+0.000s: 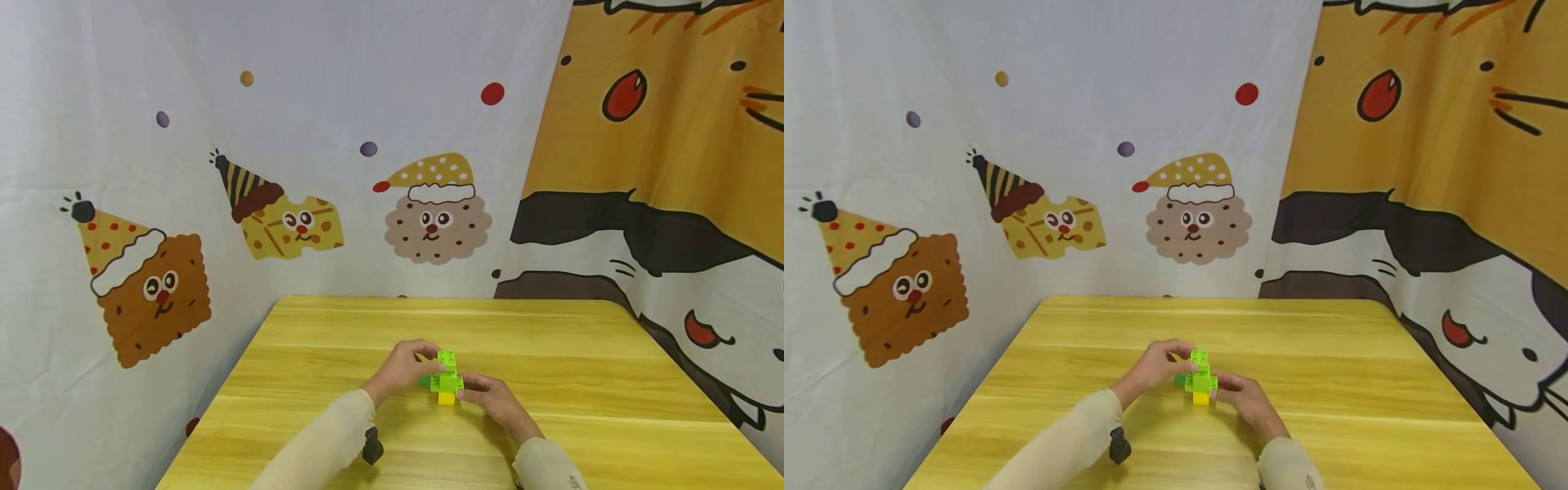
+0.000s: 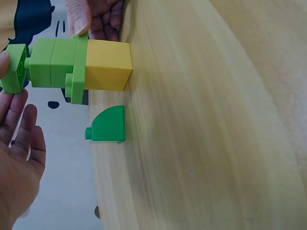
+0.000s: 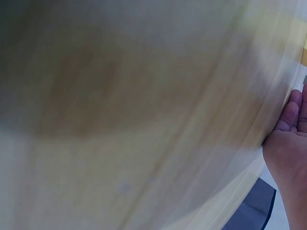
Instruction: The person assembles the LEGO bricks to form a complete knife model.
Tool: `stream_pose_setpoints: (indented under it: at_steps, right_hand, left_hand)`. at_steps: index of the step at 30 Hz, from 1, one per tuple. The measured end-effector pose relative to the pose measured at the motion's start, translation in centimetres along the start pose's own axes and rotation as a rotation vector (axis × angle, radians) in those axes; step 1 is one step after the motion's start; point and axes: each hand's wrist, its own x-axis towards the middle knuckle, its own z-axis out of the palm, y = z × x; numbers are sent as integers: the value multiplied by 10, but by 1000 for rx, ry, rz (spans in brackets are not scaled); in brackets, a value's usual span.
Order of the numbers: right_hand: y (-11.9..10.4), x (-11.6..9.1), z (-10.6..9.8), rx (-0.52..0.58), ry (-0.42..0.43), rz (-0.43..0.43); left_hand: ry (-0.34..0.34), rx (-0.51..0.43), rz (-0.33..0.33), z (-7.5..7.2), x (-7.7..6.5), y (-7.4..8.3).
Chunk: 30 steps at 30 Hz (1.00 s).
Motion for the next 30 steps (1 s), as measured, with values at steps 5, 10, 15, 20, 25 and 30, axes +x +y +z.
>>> stream_pose_setpoints:
  at_steps: [5, 10, 15, 20, 25, 30]
  right_hand:
    - [1, 1, 0, -16, 8, 10]
    - [1, -1, -1, -21, 4, 11]
    - [0, -1, -1, -9, -3, 6]
    - [-1, 0, 0, 5, -10, -2]
    - [-1, 0, 0, 7, -9, 1]
    - [-1, -1, 0, 1, -7, 8]
  left_hand:
    - [0, 20, -9, 2, 1, -2]
    - [-9, 28, -14, 4, 2, -4]
    - [-22, 15, -21, 5, 1, -4]
    - [-23, 11, -32, 6, 0, -4]
    - [-37, 5, -1, 7, 1, -5]
    - [-52, -21, 32, 9, 1, -6]
